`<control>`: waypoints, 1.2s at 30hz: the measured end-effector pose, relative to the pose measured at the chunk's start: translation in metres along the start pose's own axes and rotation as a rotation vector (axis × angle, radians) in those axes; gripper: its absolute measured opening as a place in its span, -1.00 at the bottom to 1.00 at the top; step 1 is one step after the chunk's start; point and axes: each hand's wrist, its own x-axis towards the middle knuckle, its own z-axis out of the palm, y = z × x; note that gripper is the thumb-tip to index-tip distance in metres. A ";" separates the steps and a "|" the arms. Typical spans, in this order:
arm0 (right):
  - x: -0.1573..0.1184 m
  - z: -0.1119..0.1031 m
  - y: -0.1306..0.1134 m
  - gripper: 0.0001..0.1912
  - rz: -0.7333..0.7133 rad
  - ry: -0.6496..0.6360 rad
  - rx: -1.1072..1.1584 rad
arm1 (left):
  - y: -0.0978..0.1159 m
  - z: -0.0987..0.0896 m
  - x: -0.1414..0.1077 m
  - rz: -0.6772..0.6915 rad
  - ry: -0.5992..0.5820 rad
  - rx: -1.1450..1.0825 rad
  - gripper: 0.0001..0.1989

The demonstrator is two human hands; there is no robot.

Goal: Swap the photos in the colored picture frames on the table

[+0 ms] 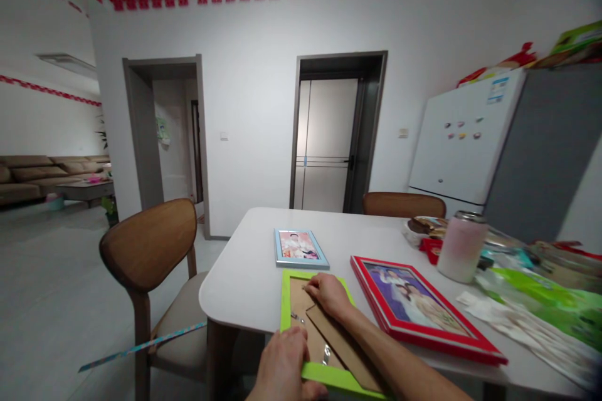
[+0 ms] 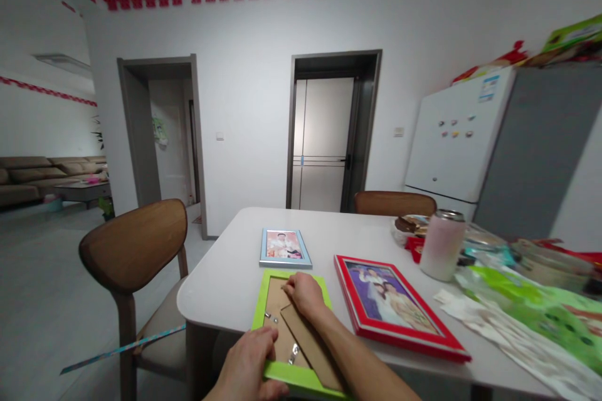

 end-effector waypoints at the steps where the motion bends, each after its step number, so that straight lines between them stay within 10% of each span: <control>1: 0.004 0.002 0.000 -0.78 0.038 0.004 -0.004 | 0.002 0.000 -0.001 -0.010 -0.013 0.001 -0.35; 14: 0.019 0.007 -0.007 -0.86 0.253 0.099 0.086 | 0.004 0.005 0.005 -0.021 -0.097 0.052 -0.44; 22: -0.026 -0.050 0.026 -0.66 0.127 0.215 0.496 | 0.007 0.036 0.027 0.107 -0.088 0.022 -0.59; 25: -0.060 -0.058 0.033 -0.60 0.327 0.337 0.896 | 0.021 0.017 0.024 0.132 0.066 -0.200 -0.47; 31: -0.103 -0.037 -0.006 -0.37 0.463 0.105 1.446 | 0.082 0.001 0.039 0.077 0.383 -1.089 -0.79; 36: -0.094 -0.088 0.025 -0.41 0.352 0.297 1.165 | 0.105 0.008 0.069 0.062 0.401 -1.419 -0.51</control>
